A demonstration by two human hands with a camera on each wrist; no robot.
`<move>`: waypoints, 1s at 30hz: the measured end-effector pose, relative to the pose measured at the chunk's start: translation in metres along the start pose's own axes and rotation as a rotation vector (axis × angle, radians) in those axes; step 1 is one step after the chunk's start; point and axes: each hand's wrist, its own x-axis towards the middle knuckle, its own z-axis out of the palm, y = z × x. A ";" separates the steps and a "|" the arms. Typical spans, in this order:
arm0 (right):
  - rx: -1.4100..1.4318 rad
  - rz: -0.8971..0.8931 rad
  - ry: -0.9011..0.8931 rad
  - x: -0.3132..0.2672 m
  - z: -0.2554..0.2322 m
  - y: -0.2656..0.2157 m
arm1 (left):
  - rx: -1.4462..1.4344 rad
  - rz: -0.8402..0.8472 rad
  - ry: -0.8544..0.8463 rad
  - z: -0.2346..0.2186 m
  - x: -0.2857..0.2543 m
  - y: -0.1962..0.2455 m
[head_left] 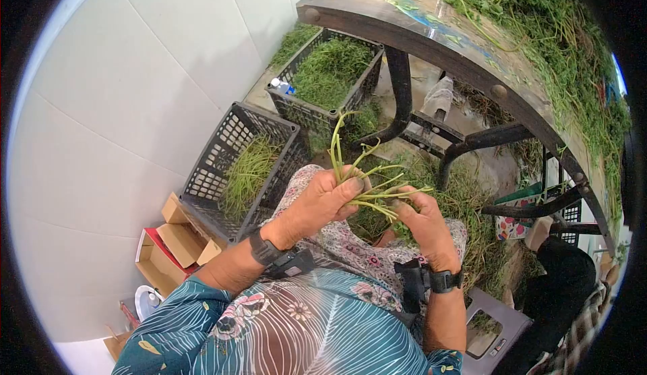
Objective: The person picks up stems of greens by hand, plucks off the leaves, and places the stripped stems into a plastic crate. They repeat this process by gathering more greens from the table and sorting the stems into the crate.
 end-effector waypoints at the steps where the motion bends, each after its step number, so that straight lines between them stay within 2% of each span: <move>1: 0.016 0.000 0.011 0.000 -0.001 -0.001 | 0.008 -0.004 0.011 0.001 0.000 0.001; 7: 0.023 0.023 -0.014 0.001 0.001 0.004 | -0.006 -0.012 -0.002 0.001 -0.001 0.004; 11: -0.070 -0.012 -0.143 0.005 0.009 0.016 | -0.078 -0.054 0.070 0.003 -0.002 0.008; 14: -0.181 -0.055 -0.292 0.003 0.020 0.005 | -0.111 0.138 0.037 -0.001 0.000 0.008; 17: -0.208 -0.009 -0.386 0.001 0.026 -0.004 | 0.117 0.173 0.272 0.007 0.006 0.026; 18: -0.151 -0.033 -0.273 -0.001 0.029 -0.004 | 0.033 0.148 0.335 0.010 0.007 0.033; 21: 0.052 -0.005 0.046 0.001 0.014 -0.005 | -0.366 0.236 0.189 -0.007 0.014 0.039; 22: 0.144 0.015 0.098 0.001 0.009 -0.006 | -0.452 0.262 0.136 -0.014 0.016 0.040; 24: 0.326 0.056 0.206 0.001 0.001 -0.006 | -0.577 0.238 0.152 -0.021 0.017 0.044; 27: 0.253 -0.004 0.219 0.001 -0.002 -0.005 | -0.743 0.227 0.112 -0.027 0.019 0.040; 30: 0.115 -0.025 0.121 -0.001 0.004 -0.015 | -0.818 0.211 0.085 -0.026 0.022 0.029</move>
